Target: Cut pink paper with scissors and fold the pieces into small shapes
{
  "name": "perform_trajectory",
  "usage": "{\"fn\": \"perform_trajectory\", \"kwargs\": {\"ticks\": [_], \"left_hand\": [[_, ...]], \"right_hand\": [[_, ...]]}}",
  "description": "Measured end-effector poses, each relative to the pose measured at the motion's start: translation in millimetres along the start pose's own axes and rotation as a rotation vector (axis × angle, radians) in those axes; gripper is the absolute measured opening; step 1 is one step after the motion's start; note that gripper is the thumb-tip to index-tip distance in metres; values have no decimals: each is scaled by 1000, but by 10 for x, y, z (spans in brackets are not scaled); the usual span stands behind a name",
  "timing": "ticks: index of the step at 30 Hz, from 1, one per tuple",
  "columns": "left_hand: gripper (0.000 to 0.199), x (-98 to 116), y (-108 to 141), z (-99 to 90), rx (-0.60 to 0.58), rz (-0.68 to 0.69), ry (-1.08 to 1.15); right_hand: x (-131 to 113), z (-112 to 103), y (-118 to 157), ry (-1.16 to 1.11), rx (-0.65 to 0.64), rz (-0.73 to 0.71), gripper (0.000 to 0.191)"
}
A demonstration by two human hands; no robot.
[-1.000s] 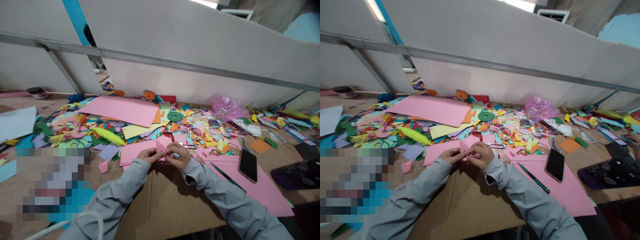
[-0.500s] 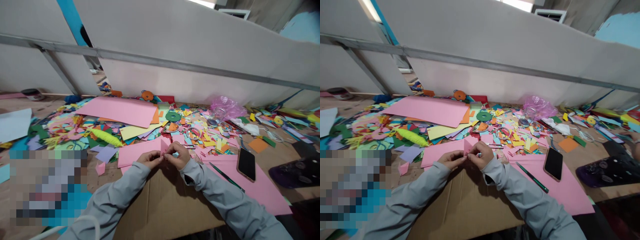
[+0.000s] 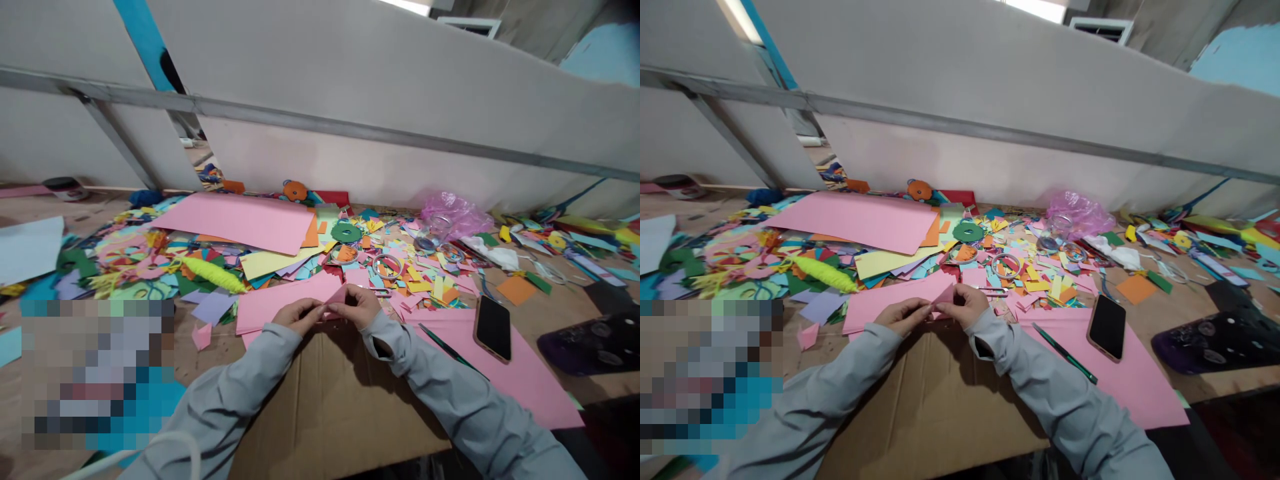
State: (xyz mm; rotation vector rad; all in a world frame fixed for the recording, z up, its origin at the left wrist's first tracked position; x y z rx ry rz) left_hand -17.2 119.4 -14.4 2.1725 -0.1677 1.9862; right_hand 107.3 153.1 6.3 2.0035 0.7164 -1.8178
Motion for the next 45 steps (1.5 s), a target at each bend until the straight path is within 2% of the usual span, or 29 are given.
{"fn": "perform_trajectory", "kwargs": {"ticks": [2, 4, 9, 15, 21, 28, 34, 38, 41, 45], "left_hand": [[44, -96, 6, 34, -22, -105, 184], [49, -113, 20, 56, -29, -158, 261], [44, 12, 47, 62, 2, -106, 333], [36, 97, 73, -1, 41, -41, 231], [41, 112, 52, -27, 51, -15, 216], [38, 148, 57, -26, 58, 1, 186], [31, 226, 80, -49, 116, 92, 89], [32, 171, 41, 33, 70, 82, 86], [36, 186, 13, 85, 31, 130, -32], [34, 179, -4, 54, 34, 151, -163]], "right_hand": [[41, -7, -17, -183, 13, 22, 35], [44, -12, -29, -285, 27, 39, 38], [43, 19, -27, -353, 25, 82, 38], [42, 122, -8, -378, -42, 83, 36], [136, 80, -10, -436, 16, 110, 39], [159, 124, -10, -431, -29, 105, 39], [135, 157, 6, -409, -59, 95, 35], [135, 160, 15, -424, -46, 98, 37], [117, 184, 29, -439, -55, 103, 37], [120, 146, 33, -388, -33, 119, 37]]}}
Point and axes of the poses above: each hand's wrist, its own y-axis away from the middle knuckle, its own z-axis out of the palm, x = y × z, the point moved 10 cm from there along -y, towards the middle knuckle, and after that the axes turned 11 degrees about -x, right-handed, at the moved point
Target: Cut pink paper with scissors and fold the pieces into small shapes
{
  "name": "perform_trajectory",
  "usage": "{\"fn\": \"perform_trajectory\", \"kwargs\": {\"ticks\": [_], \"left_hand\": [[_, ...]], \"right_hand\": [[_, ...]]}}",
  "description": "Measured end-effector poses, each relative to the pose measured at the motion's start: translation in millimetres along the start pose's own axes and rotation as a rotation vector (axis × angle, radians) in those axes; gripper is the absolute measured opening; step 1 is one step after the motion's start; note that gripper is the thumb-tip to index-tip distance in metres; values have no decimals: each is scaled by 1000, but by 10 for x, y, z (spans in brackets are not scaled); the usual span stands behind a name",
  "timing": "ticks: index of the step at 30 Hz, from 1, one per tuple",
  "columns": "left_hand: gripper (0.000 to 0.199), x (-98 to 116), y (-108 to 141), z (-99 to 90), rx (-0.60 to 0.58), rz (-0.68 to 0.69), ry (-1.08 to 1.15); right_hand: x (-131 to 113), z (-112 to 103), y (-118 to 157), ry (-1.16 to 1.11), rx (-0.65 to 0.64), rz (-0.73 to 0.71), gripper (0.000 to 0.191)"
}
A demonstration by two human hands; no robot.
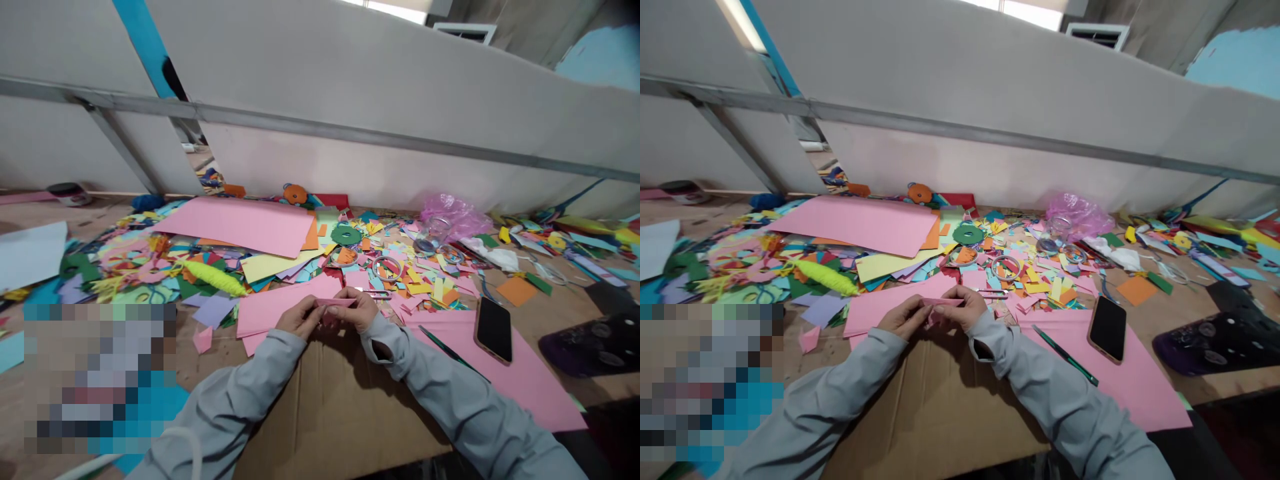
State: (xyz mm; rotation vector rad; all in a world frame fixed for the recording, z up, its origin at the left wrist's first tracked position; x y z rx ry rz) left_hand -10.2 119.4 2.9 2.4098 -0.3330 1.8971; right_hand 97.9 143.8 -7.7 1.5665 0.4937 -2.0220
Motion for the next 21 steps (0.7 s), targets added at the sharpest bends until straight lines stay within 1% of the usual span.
{"fn": "perform_trajectory", "kwargs": {"ticks": [4, 6, 9, 11, 15, 18, 21], "left_hand": [[27, 67, 9, -74, 24, 4, -98], [26, 110, 20, -102, 42, 4, -124], [26, 136, 31, -107, 48, 4, -123], [28, 123, 30, -89, 34, 3, -111], [31, 76, 26, -58, 3, -16, -78], [32, 91, 30, -52, -17, -13, -49], [31, 94, 37, -74, -18, -43, -10]], "right_hand": [[9, -72, -15, 120, 16, 22, 37], [11, -56, -20, 199, -14, 27, 37], [-6, 26, -13, 281, -73, 7, 36], [-14, 74, -1, 292, -90, -2, 37], [-29, 103, 13, 303, -76, -6, 39], [-47, 141, 2, 298, -116, -18, 38], [-44, 159, -16, 252, -147, -22, 37]]}}
Point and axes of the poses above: each hand's wrist, its own y-axis away from the middle knuckle, its own z-axis out of the palm, x = y × z, the point moved 10 cm from there along -y, towards the middle knuckle, and after that the axes turned 11 degrees about -x, right-handed, at the moved point
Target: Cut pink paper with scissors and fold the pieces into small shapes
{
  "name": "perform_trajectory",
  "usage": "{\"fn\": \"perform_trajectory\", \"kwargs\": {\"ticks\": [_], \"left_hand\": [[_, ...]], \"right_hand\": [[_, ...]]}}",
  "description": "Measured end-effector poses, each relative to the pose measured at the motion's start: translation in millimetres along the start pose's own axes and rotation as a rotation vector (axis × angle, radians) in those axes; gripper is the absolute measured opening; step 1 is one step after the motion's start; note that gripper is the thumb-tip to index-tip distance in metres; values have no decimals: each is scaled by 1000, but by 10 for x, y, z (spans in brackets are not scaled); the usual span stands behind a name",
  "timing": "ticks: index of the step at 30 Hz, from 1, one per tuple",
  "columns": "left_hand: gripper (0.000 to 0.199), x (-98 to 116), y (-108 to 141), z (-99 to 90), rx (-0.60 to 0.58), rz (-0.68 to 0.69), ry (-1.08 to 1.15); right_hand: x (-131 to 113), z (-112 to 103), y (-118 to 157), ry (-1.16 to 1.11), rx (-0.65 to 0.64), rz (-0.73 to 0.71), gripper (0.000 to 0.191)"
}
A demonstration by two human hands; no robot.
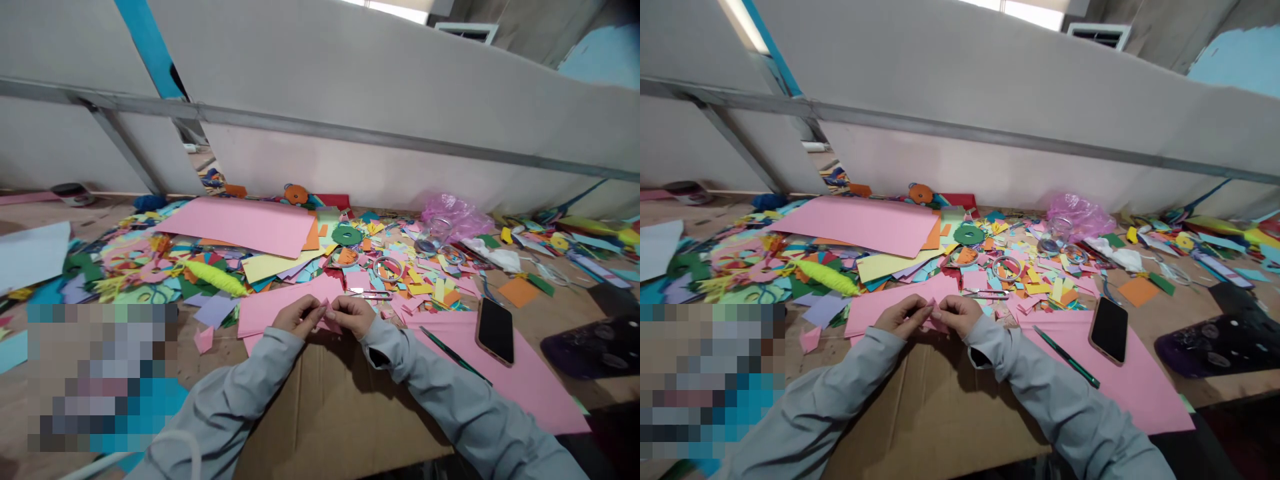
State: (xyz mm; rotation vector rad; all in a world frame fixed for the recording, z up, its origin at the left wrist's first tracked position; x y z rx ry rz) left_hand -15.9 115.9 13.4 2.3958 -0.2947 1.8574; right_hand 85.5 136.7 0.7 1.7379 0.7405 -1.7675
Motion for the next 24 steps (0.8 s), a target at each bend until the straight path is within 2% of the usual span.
{"fn": "perform_trajectory", "kwargs": {"ticks": [7, 14, 16, 19, 24], "left_hand": [[31, 16, 11, -82, 68, -13, 43], [33, -101, 16, -122, 123, -75, 188], [34, -101, 9, -193, 158, -71, 241], [34, -20, -22, -299, 174, 14, 281], [33, -43, -64, -345, 138, 13, 331]], "right_hand": [[194, 47, -28, -214, -24, 97, 42], [158, 81, -4, -164, -48, 129, 43], [98, 74, 24, -96, -66, 134, 40], [-102, 63, 61, 51, -115, 92, 35], [-587, -31, 75, 315, -93, -138, 26]]}}
Point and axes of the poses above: each hand's wrist, its own y-axis away from the middle knuckle, its own z-axis out of the palm, x = y × z, the point moved 10 cm from there along -y, towards the middle knuckle, and after that the axes turned 11 degrees about -x, right-handed, at the moved point
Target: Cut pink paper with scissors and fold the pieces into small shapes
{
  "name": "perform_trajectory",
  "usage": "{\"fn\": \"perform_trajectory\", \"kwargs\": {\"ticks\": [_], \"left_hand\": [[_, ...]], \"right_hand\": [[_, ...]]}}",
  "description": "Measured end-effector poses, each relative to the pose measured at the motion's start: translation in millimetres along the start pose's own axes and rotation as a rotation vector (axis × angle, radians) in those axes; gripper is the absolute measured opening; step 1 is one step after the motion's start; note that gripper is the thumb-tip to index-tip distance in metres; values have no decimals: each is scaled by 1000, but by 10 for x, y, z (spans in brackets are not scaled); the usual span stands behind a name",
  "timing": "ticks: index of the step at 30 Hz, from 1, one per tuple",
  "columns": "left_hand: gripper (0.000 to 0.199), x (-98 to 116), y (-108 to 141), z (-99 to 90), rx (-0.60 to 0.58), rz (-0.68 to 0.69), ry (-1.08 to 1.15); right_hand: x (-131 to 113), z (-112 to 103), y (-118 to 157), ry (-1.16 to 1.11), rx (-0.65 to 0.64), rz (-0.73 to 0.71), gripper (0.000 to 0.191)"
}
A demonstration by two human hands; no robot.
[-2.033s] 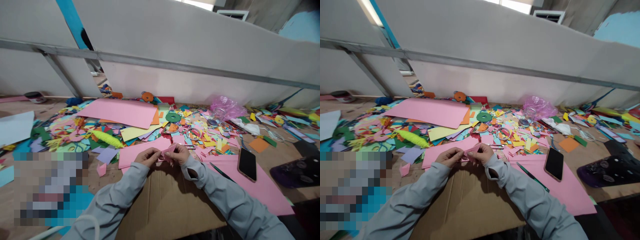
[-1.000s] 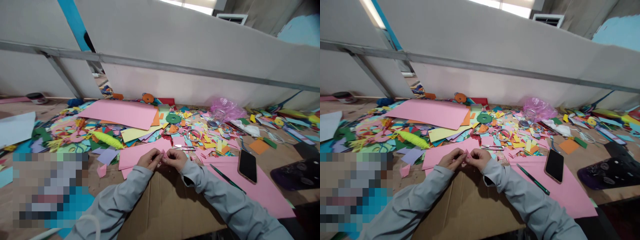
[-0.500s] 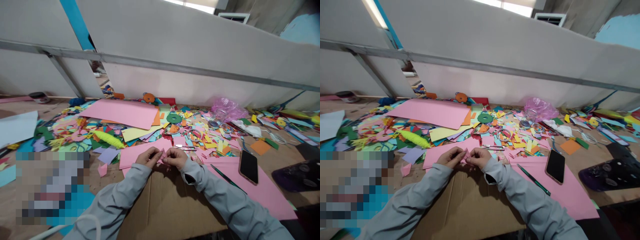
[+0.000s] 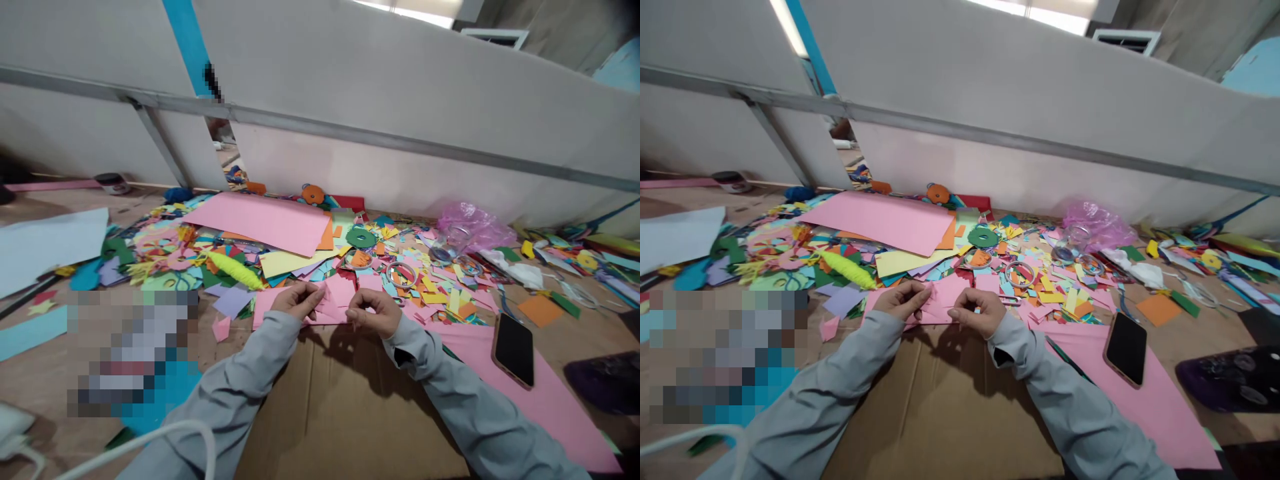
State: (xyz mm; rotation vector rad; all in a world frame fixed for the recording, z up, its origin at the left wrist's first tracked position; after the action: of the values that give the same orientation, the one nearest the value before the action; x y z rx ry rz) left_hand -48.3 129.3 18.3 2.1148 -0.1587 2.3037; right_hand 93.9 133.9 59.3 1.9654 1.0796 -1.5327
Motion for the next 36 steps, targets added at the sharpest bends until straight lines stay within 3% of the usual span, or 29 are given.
{"fn": "perform_trajectory", "kwargs": {"ticks": [4, 6, 17, 26, 36], "left_hand": [[35, -95, -8, 118, -120, -79, -1], [35, -145, 5, 165, -151, -124, -12], [34, -205, 70, 228, -153, -213, -45], [28, -165, 78, 239, -108, -147, -81], [27, -136, 69, 199, -59, -93, -117]], "right_hand": [[-217, 45, -37, 208, -54, -216, 20], [-223, 119, -47, 266, -100, -257, 21], [-140, 216, -68, 357, -146, -228, 11], [-122, 198, -86, 303, -140, -206, 28], [-137, 204, -75, 317, -70, -222, 28]]}}
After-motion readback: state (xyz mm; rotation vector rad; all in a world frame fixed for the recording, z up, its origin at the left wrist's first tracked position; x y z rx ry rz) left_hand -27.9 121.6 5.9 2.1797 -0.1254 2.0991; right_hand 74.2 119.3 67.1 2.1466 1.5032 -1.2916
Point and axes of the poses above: each hand's wrist, its own y-axis away from the middle knuckle, its own z-axis out of the palm, x = y × z, the point moved 10 cm from there along -y, towards the middle knuckle, and after that the axes turned 11 degrees about -x, right-handed, at the moved point
